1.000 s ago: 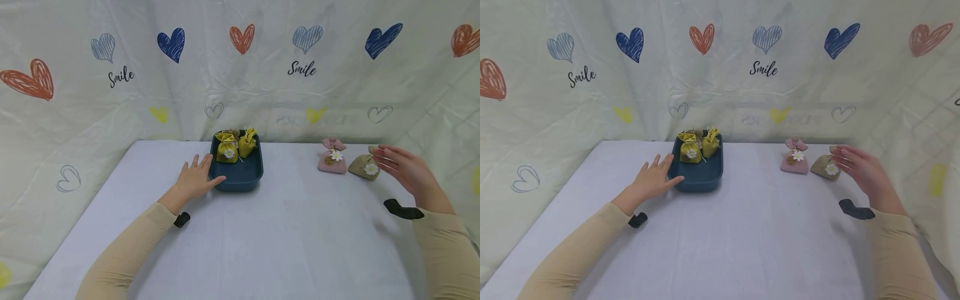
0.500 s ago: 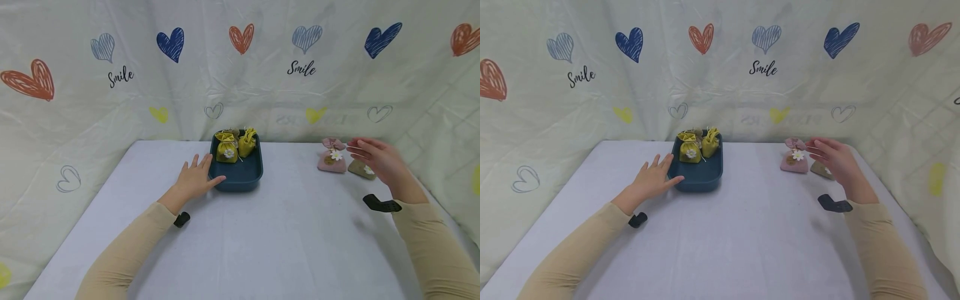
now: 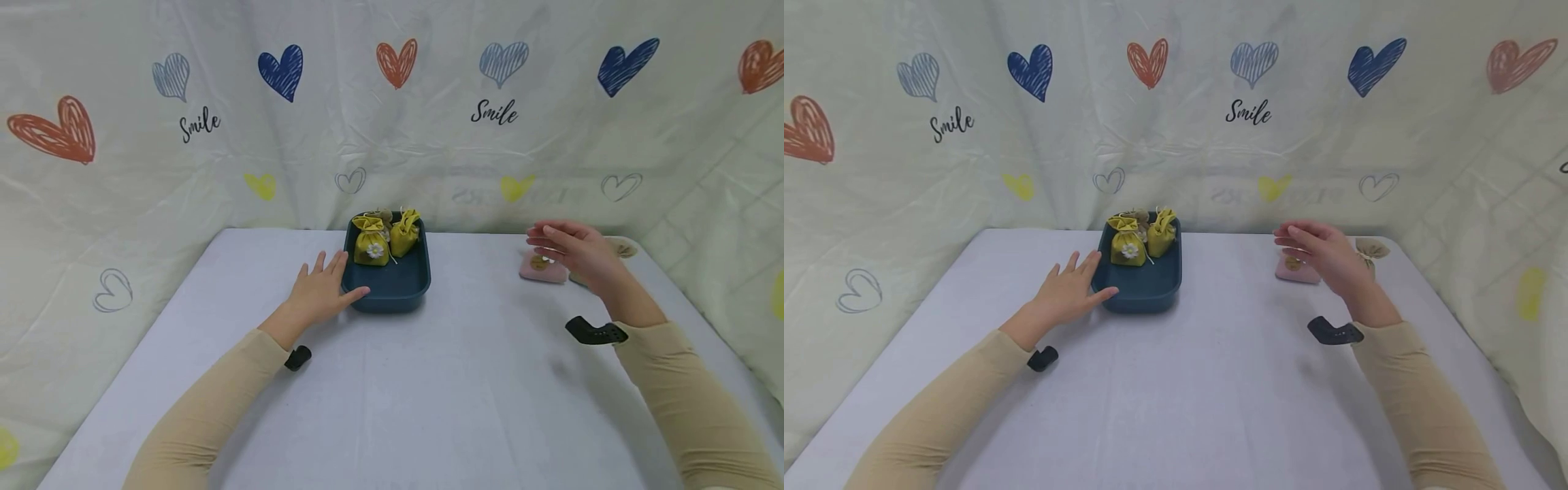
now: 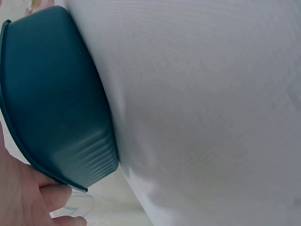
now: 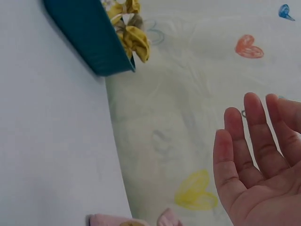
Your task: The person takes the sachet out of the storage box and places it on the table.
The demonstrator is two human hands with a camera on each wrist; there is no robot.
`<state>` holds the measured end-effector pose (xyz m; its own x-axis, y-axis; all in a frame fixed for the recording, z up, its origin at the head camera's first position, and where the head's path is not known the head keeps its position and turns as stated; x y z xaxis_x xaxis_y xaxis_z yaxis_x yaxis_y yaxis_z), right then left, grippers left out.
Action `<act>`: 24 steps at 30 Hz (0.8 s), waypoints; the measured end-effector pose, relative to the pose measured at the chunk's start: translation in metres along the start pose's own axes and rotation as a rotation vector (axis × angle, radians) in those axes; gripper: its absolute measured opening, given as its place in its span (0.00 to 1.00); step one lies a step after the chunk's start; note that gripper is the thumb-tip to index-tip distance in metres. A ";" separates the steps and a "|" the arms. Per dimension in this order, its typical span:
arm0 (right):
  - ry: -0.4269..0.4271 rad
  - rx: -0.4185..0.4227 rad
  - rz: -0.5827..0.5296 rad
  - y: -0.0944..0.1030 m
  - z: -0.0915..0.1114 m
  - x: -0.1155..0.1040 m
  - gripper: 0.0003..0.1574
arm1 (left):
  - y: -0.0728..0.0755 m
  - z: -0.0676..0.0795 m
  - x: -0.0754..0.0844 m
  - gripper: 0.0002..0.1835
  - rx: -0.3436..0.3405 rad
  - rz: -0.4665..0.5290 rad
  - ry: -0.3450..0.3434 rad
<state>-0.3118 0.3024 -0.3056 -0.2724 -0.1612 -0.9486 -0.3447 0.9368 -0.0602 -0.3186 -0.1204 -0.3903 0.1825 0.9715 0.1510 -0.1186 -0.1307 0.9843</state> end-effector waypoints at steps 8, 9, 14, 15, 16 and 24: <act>-0.043 -0.052 0.066 -0.031 -0.011 0.008 0.14 | 0.000 0.001 0.001 0.54 -0.006 0.007 0.001; -0.047 -0.058 0.073 -0.034 -0.012 0.009 0.14 | 0.001 0.001 0.001 0.54 -0.006 0.006 0.001; -0.048 -0.081 0.117 -0.049 -0.018 0.013 0.12 | 0.000 0.001 0.001 0.54 -0.006 0.001 0.002; -0.049 -0.084 0.127 -0.051 -0.019 0.014 0.12 | 0.000 0.001 0.001 0.54 -0.006 0.001 0.002; -0.050 -0.084 0.140 -0.054 -0.020 0.014 0.12 | 0.000 0.001 0.001 0.54 -0.005 0.001 0.001; -0.063 -0.108 0.167 -0.072 -0.028 0.015 0.12 | 0.000 0.001 0.001 0.55 -0.002 0.002 0.000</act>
<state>-0.3161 0.2235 -0.3063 -0.2783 0.0168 -0.9603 -0.3948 0.9095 0.1303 -0.3175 -0.1200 -0.3898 0.1821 0.9713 0.1529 -0.1210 -0.1322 0.9838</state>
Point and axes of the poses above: each hand's wrist, its own z-axis away from the middle knuckle, its own y-axis out of the back of the hand, x = y × z, the point moved 6 cm from there along -z, towards the middle knuckle, and after that the axes turned 6 degrees about y, right-handed, at the moved point
